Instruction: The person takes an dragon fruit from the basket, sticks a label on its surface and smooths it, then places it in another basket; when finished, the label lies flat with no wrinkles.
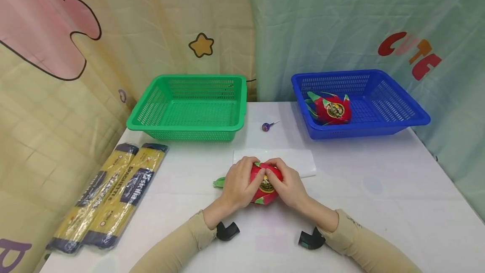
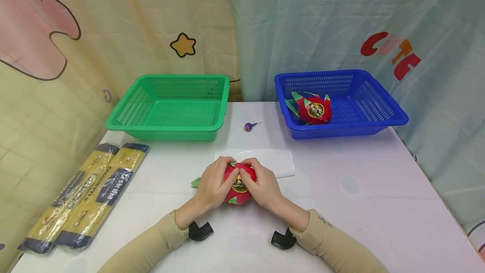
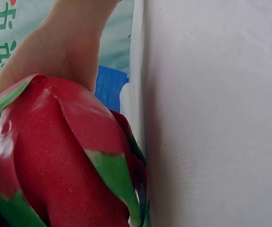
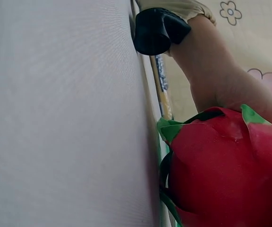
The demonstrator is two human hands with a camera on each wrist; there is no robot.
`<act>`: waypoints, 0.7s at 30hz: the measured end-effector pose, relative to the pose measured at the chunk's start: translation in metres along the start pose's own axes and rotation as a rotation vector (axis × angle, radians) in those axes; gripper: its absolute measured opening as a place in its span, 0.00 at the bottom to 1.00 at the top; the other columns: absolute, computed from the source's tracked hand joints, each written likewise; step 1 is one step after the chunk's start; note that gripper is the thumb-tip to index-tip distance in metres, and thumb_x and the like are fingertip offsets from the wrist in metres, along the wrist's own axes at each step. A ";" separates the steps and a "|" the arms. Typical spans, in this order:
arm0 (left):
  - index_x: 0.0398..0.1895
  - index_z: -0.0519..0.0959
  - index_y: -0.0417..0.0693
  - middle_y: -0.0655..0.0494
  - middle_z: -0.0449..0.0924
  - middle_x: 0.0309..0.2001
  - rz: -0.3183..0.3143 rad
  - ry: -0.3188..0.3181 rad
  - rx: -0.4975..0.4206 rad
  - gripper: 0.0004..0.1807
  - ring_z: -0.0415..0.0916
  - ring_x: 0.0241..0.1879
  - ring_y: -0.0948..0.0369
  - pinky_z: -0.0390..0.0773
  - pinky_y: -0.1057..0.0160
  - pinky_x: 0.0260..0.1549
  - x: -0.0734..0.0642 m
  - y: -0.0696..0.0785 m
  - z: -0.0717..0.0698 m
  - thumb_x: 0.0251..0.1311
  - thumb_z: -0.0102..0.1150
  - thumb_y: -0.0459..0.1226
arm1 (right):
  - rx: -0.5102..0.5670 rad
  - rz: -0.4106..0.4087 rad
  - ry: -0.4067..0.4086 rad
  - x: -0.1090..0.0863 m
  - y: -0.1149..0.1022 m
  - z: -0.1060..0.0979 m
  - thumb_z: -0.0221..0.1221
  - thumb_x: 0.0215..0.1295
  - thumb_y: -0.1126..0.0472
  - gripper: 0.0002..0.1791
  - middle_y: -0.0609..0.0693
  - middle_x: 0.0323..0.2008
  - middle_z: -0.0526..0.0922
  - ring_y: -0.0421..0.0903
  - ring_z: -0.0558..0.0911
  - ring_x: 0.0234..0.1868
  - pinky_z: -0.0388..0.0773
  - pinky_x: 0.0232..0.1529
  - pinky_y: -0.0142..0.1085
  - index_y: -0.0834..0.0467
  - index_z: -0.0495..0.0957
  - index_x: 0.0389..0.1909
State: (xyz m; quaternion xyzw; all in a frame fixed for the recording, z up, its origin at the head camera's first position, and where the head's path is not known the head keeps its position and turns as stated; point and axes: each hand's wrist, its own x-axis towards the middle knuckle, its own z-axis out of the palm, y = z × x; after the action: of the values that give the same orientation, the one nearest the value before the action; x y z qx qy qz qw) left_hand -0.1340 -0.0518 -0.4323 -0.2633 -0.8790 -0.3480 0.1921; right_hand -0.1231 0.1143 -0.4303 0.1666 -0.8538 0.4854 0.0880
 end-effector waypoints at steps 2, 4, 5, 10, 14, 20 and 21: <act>0.45 0.72 0.42 0.53 0.76 0.37 -0.013 0.002 -0.005 0.18 0.71 0.33 0.61 0.72 0.61 0.31 0.000 0.001 0.000 0.65 0.43 0.47 | 0.002 -0.006 0.001 0.000 0.000 0.000 0.53 0.65 0.56 0.11 0.46 0.35 0.81 0.41 0.78 0.31 0.78 0.30 0.34 0.53 0.73 0.46; 0.45 0.72 0.42 0.53 0.76 0.38 -0.022 0.002 -0.011 0.17 0.71 0.33 0.61 0.72 0.61 0.32 0.000 0.002 0.000 0.64 0.43 0.46 | 0.003 -0.010 0.004 0.000 0.000 0.000 0.53 0.65 0.56 0.11 0.46 0.36 0.81 0.41 0.78 0.32 0.78 0.31 0.34 0.53 0.74 0.46; 0.44 0.72 0.42 0.53 0.76 0.37 -0.024 0.004 -0.013 0.17 0.71 0.33 0.61 0.72 0.61 0.31 0.000 0.002 0.000 0.64 0.43 0.46 | 0.005 -0.010 0.004 0.000 0.000 0.001 0.54 0.65 0.55 0.11 0.47 0.36 0.81 0.42 0.78 0.32 0.78 0.31 0.34 0.53 0.74 0.46; 0.43 0.72 0.43 0.54 0.76 0.36 -0.031 0.017 -0.021 0.16 0.71 0.32 0.61 0.71 0.62 0.30 0.000 0.004 -0.001 0.64 0.44 0.46 | 0.019 0.003 0.004 0.000 -0.001 0.000 0.55 0.65 0.56 0.11 0.47 0.36 0.82 0.42 0.78 0.32 0.78 0.30 0.34 0.54 0.74 0.46; 0.43 0.73 0.43 0.54 0.76 0.37 -0.042 0.012 -0.025 0.16 0.71 0.32 0.62 0.71 0.62 0.30 0.001 0.004 -0.001 0.63 0.44 0.46 | -0.002 0.001 -0.002 0.000 -0.001 0.000 0.53 0.67 0.56 0.10 0.46 0.35 0.82 0.41 0.78 0.31 0.77 0.30 0.33 0.53 0.74 0.46; 0.43 0.73 0.43 0.54 0.76 0.37 -0.038 -0.003 -0.018 0.16 0.70 0.33 0.61 0.71 0.61 0.31 0.001 0.004 -0.001 0.65 0.42 0.44 | -0.064 -0.073 0.017 -0.001 -0.001 -0.001 0.49 0.69 0.58 0.11 0.45 0.34 0.82 0.40 0.77 0.31 0.75 0.31 0.35 0.55 0.75 0.46; 0.43 0.73 0.43 0.53 0.76 0.36 -0.033 -0.004 -0.017 0.16 0.70 0.33 0.61 0.71 0.61 0.31 0.001 0.004 -0.001 0.65 0.42 0.44 | -0.068 -0.087 0.021 -0.001 -0.001 -0.001 0.48 0.69 0.59 0.11 0.46 0.34 0.82 0.40 0.78 0.31 0.75 0.32 0.35 0.55 0.75 0.47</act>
State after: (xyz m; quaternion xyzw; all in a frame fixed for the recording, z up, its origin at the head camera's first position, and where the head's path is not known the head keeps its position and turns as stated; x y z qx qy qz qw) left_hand -0.1321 -0.0499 -0.4288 -0.2511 -0.8807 -0.3579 0.1823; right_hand -0.1217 0.1147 -0.4291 0.1955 -0.8608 0.4533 0.1237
